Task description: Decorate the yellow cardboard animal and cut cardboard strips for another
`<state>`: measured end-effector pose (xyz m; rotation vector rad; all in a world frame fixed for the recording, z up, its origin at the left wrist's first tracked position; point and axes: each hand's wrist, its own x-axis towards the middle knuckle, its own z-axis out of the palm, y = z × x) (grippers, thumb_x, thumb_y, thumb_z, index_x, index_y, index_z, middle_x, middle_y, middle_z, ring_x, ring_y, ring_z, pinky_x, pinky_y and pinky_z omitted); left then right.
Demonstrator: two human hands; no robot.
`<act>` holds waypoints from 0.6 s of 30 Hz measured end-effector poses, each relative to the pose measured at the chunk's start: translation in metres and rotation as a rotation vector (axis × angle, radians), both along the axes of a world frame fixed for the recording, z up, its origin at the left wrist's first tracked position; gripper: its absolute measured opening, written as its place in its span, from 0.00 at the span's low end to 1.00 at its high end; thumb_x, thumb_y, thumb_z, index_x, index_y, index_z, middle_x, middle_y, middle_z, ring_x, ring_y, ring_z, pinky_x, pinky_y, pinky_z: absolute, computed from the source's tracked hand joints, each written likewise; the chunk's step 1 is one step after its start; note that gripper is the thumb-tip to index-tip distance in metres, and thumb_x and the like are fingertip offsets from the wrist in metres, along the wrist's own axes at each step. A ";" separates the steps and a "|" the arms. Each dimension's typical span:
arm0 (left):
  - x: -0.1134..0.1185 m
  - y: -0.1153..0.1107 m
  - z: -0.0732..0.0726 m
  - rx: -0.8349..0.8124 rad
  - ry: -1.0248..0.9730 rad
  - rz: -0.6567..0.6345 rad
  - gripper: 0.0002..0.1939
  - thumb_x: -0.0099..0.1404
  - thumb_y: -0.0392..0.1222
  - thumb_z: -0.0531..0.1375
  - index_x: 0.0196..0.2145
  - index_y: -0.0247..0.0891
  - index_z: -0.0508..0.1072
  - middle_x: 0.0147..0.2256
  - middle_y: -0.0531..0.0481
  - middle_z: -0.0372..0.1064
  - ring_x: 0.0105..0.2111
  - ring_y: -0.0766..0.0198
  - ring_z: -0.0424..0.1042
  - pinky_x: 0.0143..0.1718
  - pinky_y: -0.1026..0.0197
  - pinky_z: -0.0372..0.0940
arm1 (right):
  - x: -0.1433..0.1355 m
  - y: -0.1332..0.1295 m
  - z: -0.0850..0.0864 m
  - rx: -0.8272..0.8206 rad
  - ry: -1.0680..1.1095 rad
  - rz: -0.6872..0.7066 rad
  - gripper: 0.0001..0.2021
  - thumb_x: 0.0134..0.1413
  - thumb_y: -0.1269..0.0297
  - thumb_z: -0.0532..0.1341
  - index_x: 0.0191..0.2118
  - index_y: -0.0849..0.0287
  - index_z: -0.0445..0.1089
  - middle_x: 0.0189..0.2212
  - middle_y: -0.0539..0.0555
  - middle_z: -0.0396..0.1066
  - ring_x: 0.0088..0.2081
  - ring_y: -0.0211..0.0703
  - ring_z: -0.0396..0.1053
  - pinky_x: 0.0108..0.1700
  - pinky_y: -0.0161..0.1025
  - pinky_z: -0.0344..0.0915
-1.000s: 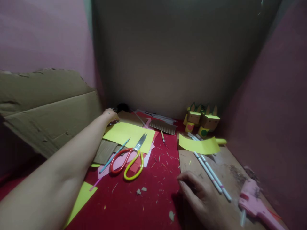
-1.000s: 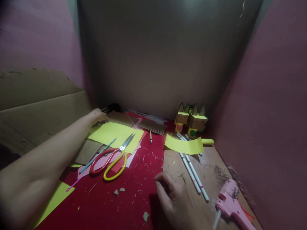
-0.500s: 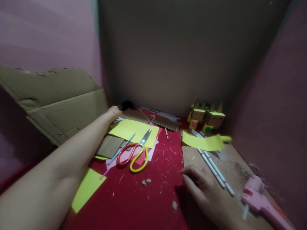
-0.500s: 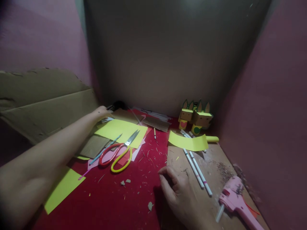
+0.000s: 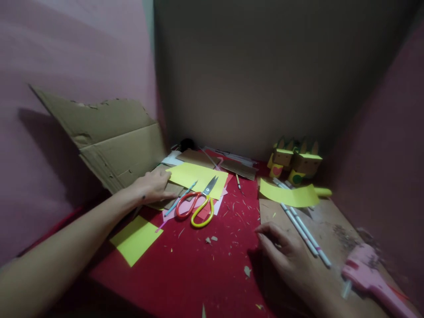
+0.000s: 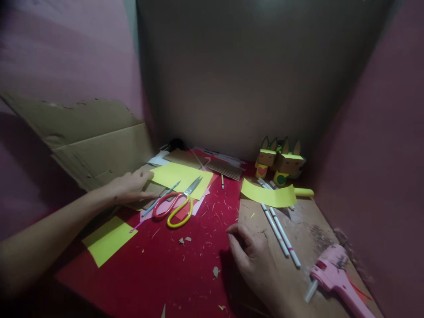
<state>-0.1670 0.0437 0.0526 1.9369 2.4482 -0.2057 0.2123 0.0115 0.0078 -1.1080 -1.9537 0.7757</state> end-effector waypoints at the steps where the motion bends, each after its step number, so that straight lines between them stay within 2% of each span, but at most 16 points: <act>1: 0.002 -0.004 -0.005 0.020 0.010 0.006 0.40 0.61 0.63 0.60 0.62 0.31 0.64 0.62 0.26 0.60 0.56 0.30 0.66 0.52 0.41 0.65 | 0.000 0.001 -0.002 -0.021 0.012 0.004 0.12 0.58 0.56 0.57 0.32 0.55 0.73 0.22 0.50 0.73 0.25 0.41 0.70 0.30 0.35 0.66; 5: -0.007 -0.014 -0.008 0.093 0.005 0.003 0.40 0.63 0.58 0.58 0.66 0.34 0.57 0.60 0.30 0.63 0.56 0.39 0.68 0.54 0.49 0.65 | 0.001 0.004 -0.002 -0.247 0.114 0.014 0.13 0.56 0.52 0.60 0.32 0.56 0.73 0.19 0.47 0.66 0.22 0.37 0.62 0.25 0.34 0.59; 9: -0.034 -0.022 -0.008 0.147 0.008 0.094 0.44 0.62 0.63 0.56 0.63 0.23 0.59 0.53 0.20 0.68 0.54 0.32 0.69 0.52 0.45 0.64 | 0.004 0.003 0.012 -0.456 0.282 0.030 0.16 0.49 0.49 0.67 0.30 0.58 0.72 0.18 0.47 0.67 0.22 0.37 0.63 0.26 0.34 0.61; 11: -0.046 -0.022 -0.013 0.141 -0.033 0.133 0.48 0.59 0.66 0.57 0.63 0.22 0.59 0.52 0.19 0.70 0.53 0.30 0.70 0.51 0.46 0.65 | 0.004 0.004 0.022 -0.483 0.326 0.069 0.17 0.47 0.47 0.69 0.29 0.58 0.72 0.17 0.48 0.69 0.21 0.38 0.65 0.26 0.36 0.62; 15: -0.058 -0.018 -0.025 0.201 -0.120 0.206 0.53 0.54 0.69 0.61 0.66 0.30 0.56 0.56 0.22 0.68 0.56 0.29 0.68 0.53 0.42 0.63 | -0.009 0.009 0.041 -0.470 0.255 0.168 0.16 0.47 0.50 0.69 0.27 0.57 0.71 0.18 0.48 0.69 0.22 0.39 0.67 0.27 0.37 0.65; 18: -0.063 -0.014 -0.026 0.301 -0.168 0.252 0.53 0.53 0.64 0.65 0.66 0.28 0.56 0.58 0.21 0.65 0.58 0.31 0.66 0.54 0.45 0.63 | -0.029 0.016 0.044 -0.463 0.212 0.212 0.14 0.45 0.52 0.68 0.25 0.57 0.69 0.18 0.47 0.69 0.21 0.38 0.66 0.26 0.37 0.63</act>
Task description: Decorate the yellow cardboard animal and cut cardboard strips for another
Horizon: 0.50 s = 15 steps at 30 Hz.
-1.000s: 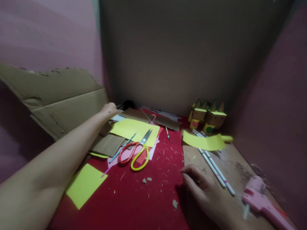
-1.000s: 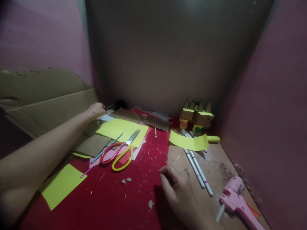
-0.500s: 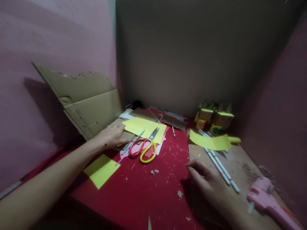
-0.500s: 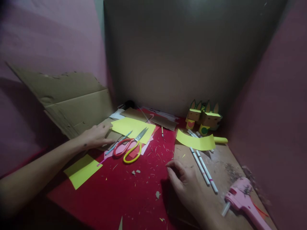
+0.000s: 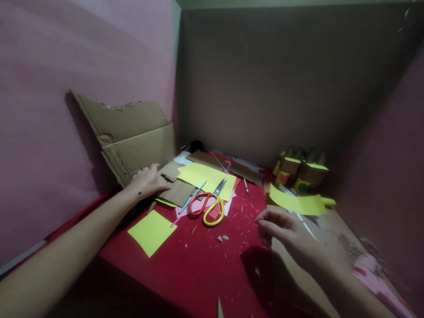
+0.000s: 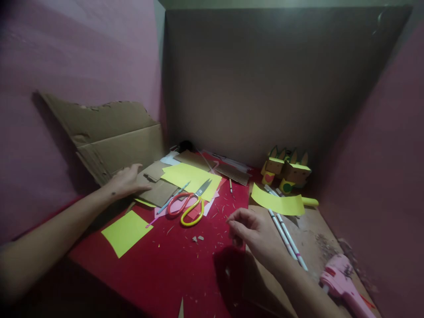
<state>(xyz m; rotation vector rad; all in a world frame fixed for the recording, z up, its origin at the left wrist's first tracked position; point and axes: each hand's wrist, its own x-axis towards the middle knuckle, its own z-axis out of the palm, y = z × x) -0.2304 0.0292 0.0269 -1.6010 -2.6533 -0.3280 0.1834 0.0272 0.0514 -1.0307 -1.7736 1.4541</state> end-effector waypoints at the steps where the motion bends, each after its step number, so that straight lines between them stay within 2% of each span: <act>1: -0.002 0.001 0.002 0.029 -0.019 0.009 0.51 0.53 0.61 0.66 0.65 0.27 0.56 0.58 0.22 0.65 0.58 0.33 0.67 0.54 0.48 0.64 | -0.007 0.002 -0.001 0.003 -0.007 0.015 0.14 0.46 0.53 0.67 0.26 0.57 0.68 0.17 0.47 0.68 0.21 0.37 0.65 0.26 0.36 0.62; 3: -0.006 0.001 0.011 0.077 -0.056 0.021 0.46 0.53 0.55 0.66 0.63 0.30 0.60 0.56 0.28 0.69 0.55 0.38 0.70 0.51 0.52 0.66 | -0.022 0.007 -0.006 0.015 -0.049 0.056 0.11 0.47 0.55 0.65 0.26 0.57 0.68 0.17 0.47 0.68 0.21 0.37 0.65 0.27 0.36 0.61; 6: -0.012 -0.003 0.035 0.128 -0.097 0.032 0.32 0.54 0.48 0.66 0.55 0.35 0.71 0.50 0.38 0.76 0.49 0.44 0.75 0.46 0.56 0.68 | -0.040 0.009 -0.011 0.014 -0.080 0.118 0.08 0.48 0.59 0.63 0.26 0.57 0.68 0.18 0.46 0.68 0.22 0.37 0.64 0.29 0.36 0.62; 8: -0.013 -0.008 0.054 0.157 -0.113 0.034 0.23 0.55 0.45 0.65 0.48 0.34 0.75 0.44 0.41 0.78 0.45 0.47 0.77 0.43 0.58 0.69 | -0.047 0.008 -0.012 0.003 -0.075 0.157 0.07 0.48 0.60 0.63 0.26 0.56 0.67 0.18 0.46 0.67 0.22 0.36 0.64 0.29 0.36 0.62; 10: -0.011 -0.014 0.073 0.203 -0.109 0.042 0.18 0.57 0.41 0.63 0.45 0.32 0.76 0.42 0.41 0.78 0.42 0.48 0.77 0.43 0.57 0.70 | -0.051 0.006 -0.013 -0.019 -0.073 0.187 0.07 0.48 0.61 0.63 0.26 0.57 0.67 0.19 0.46 0.67 0.22 0.36 0.64 0.29 0.36 0.62; 12: -0.006 -0.023 0.089 0.273 -0.081 0.054 0.17 0.59 0.39 0.61 0.46 0.30 0.75 0.45 0.38 0.76 0.45 0.45 0.76 0.49 0.52 0.69 | -0.050 0.004 -0.014 -0.040 -0.070 0.198 0.06 0.47 0.61 0.63 0.27 0.57 0.67 0.19 0.46 0.67 0.22 0.36 0.64 0.29 0.36 0.62; 15: 0.007 -0.036 0.106 0.452 -0.037 0.091 0.20 0.64 0.38 0.58 0.53 0.31 0.71 0.57 0.33 0.67 0.59 0.37 0.65 0.62 0.42 0.59 | -0.044 0.001 -0.017 -0.063 -0.042 0.201 0.07 0.47 0.62 0.64 0.26 0.57 0.67 0.19 0.46 0.67 0.22 0.35 0.64 0.28 0.35 0.62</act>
